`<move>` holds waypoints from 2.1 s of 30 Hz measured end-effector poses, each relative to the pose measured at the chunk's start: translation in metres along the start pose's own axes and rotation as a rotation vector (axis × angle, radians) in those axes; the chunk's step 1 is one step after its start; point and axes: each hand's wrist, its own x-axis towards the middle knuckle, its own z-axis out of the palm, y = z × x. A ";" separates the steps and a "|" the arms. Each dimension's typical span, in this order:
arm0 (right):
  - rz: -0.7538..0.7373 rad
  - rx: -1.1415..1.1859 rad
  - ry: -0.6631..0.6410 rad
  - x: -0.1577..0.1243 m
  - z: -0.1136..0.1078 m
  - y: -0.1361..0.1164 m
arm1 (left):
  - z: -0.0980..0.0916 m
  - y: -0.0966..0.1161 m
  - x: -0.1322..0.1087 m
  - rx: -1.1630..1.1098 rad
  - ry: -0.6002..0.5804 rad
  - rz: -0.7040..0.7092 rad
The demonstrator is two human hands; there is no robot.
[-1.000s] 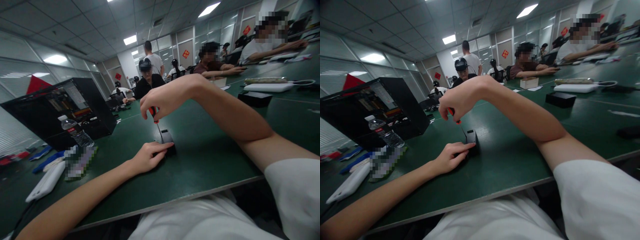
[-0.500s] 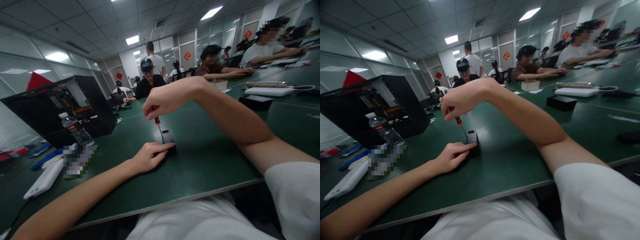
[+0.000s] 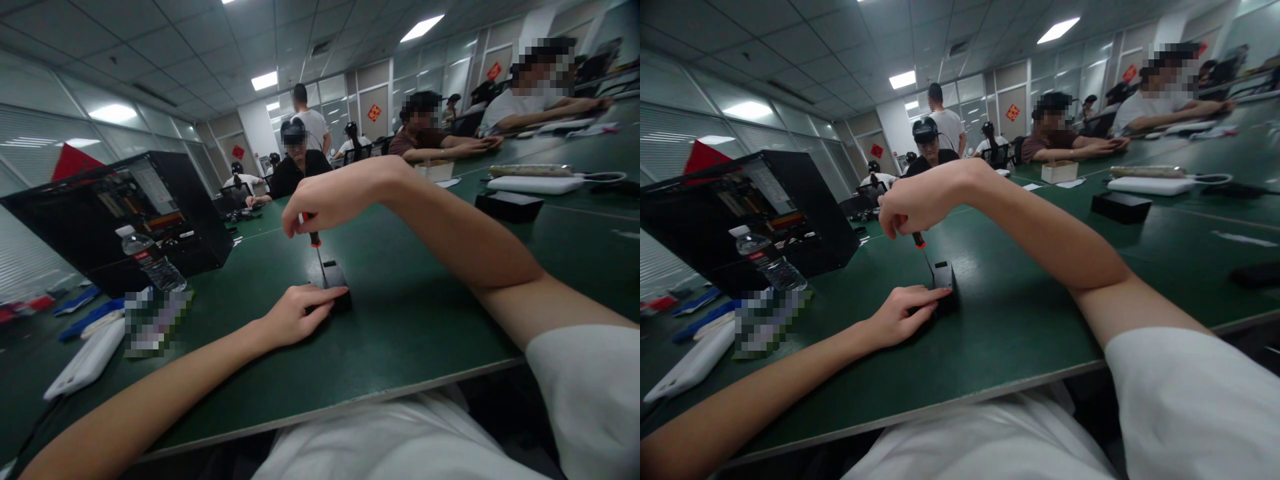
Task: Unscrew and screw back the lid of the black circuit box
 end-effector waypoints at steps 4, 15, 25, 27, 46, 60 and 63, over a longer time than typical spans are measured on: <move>-0.072 -0.010 0.005 -0.003 -0.001 0.001 | 0.000 0.000 0.000 -0.009 -0.002 0.002; -0.068 -0.048 0.018 -0.001 0.000 -0.001 | 0.001 -0.001 0.000 0.025 -0.010 -0.001; -0.096 -0.036 -0.001 -0.002 -0.001 0.002 | 0.000 0.000 0.000 0.019 -0.016 -0.010; -0.048 -0.044 0.011 -0.002 0.000 0.002 | 0.000 0.000 0.000 0.018 -0.014 -0.004; -0.062 -0.014 -0.003 -0.002 0.002 0.004 | 0.001 0.000 0.001 0.010 -0.012 -0.016; -0.065 -0.050 0.009 -0.002 0.002 0.004 | 0.002 0.001 0.001 0.008 -0.010 -0.018; 0.058 -0.049 0.008 -0.003 0.001 0.000 | 0.001 0.002 0.000 0.015 -0.024 -0.028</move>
